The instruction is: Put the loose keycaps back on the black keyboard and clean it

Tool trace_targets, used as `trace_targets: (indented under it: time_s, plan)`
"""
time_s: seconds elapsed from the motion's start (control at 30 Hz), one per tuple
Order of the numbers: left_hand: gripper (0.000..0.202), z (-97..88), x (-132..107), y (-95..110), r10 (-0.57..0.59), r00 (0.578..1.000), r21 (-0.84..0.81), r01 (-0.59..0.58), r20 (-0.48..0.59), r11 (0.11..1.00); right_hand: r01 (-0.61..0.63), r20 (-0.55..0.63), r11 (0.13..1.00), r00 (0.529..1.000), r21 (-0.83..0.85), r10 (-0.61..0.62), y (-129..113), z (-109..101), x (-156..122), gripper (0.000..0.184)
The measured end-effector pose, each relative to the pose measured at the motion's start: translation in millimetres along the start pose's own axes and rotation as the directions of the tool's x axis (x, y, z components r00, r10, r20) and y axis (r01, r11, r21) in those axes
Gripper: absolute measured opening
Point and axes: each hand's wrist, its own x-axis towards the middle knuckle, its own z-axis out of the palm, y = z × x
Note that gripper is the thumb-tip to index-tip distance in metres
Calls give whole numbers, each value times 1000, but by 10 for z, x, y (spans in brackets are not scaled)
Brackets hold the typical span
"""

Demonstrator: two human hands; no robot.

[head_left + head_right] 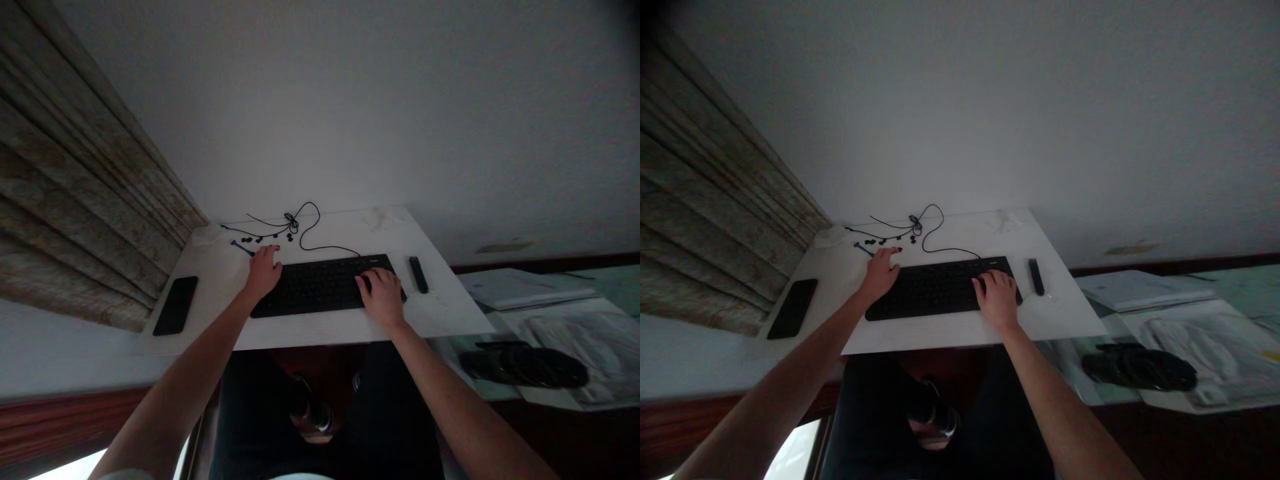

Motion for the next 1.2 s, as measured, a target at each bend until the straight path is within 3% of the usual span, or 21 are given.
trace_targets:
  time_s: [0.13, 0.23, 0.33, 0.43, 0.63, 0.83, 0.87, 0.9, 0.97, 1.03, 1.1, 1.2]
  plan:
    - [41, -107, 353, -522, -83, 997, 96, 82, 6, 992, 33, -33, 999, 999, 1, -33, 13, 31, -5, 39]
    - [42, -99, 556, -710, 23, 997, 78, -29, 80, 997, 51, -51, 999, 997, 0, -51, 14, 37, 0, 39]
    - [40, -9, 675, -667, 170, 962, 44, -183, 213, 982, 55, -50, 999, 997, 1, -54, 19, 39, 13, 39]
    - [36, 117, 713, -543, 192, 942, 38, -210, 274, 977, 54, -38, 999, 998, 5, -54, 27, 42, 27, 38]
    - [36, 267, 651, -502, -5, 994, -186, 26, 113, 982, 51, -28, 999, 998, 15, -50, 27, 35, 31, 36]
    - [30, 166, 590, -479, -146, 989, -371, 137, 5, 918, 43, -34, 999, 999, 1, -43, 23, 32, 31, 35]
    - [28, 129, 562, -438, -214, 977, -493, 181, -12, 851, 43, -36, 999, 998, -1, -43, 23, 33, 32, 35]
    - [26, 86, 522, -385, -300, 954, -650, 223, -8, 727, 43, -38, 999, 998, -3, -43, 24, 33, 33, 35]
    - [24, -19, 398, -249, -440, 893, -925, 247, 101, 288, 47, -39, 999, 998, -7, -48, 24, 34, 34, 35]
    - [21, -143, 223, -90, -437, 865, -968, 237, 248, -80, 52, -42, 999, 998, -7, -52, 23, 36, 34, 34]
    - [23, -270, 20, 74, -411, 851, -935, 226, 326, -273, 55, -50, 998, 997, -6, -55, 19, 39, 31, 34]
    - [31, -430, -277, 305, -400, 832, -882, 203, 384, -426, 58, -68, 998, 996, -10, -59, 10, 42, 22, 35]
